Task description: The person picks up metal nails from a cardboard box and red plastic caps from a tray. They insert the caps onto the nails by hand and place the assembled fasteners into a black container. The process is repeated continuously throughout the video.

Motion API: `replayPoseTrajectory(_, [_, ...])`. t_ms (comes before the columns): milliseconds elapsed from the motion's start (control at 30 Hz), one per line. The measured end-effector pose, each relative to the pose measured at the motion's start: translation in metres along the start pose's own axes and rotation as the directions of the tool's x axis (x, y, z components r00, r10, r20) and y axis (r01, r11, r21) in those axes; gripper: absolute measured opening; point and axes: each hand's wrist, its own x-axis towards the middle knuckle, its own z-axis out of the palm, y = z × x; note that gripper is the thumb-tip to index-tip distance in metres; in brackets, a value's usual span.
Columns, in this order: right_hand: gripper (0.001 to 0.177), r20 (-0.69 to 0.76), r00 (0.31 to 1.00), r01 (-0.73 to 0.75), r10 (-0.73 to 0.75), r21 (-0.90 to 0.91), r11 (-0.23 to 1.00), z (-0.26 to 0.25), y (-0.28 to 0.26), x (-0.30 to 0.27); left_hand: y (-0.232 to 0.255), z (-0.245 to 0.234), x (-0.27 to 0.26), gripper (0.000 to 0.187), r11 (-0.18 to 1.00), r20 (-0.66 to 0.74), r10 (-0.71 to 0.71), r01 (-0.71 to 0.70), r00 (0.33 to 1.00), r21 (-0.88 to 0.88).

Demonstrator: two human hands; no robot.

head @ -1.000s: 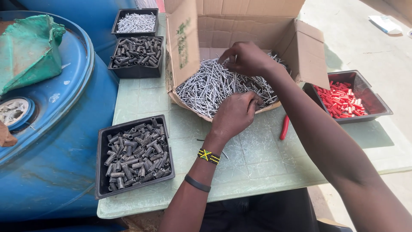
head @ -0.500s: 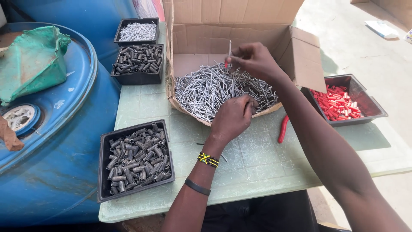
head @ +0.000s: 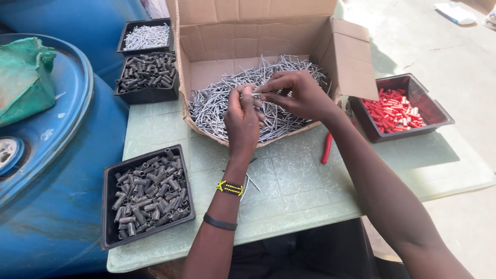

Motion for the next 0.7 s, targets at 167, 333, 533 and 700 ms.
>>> replayPoseTrajectory(167, [0.017,0.005,1.0,-0.019,0.018,0.023,1.0,-0.004,0.001,-0.003,-0.005,0.0,0.0,0.033,0.996,-0.014,0.072,-0.071,0.997,0.047])
replayPoseTrajectory(333, [0.026,-0.063,0.998,-0.027,0.032,0.069,0.997,-0.006,-0.008,-0.003,-0.021,0.0,0.005,0.018,0.994,0.015,0.101,-0.101,0.995,0.038])
replayPoseTrajectory(533, [0.013,-0.12,0.992,-0.042,0.035,-0.058,0.997,-0.016,-0.025,-0.014,-0.033,0.004,0.008,0.019,0.987,0.079,0.137,-0.143,0.987,0.074])
replayPoseTrajectory(700, [0.016,-0.197,0.977,0.033,-0.086,-0.255,0.966,-0.012,-0.032,-0.028,-0.026,0.004,0.004,0.019,0.989,0.122,0.115,-0.124,0.986,0.075])
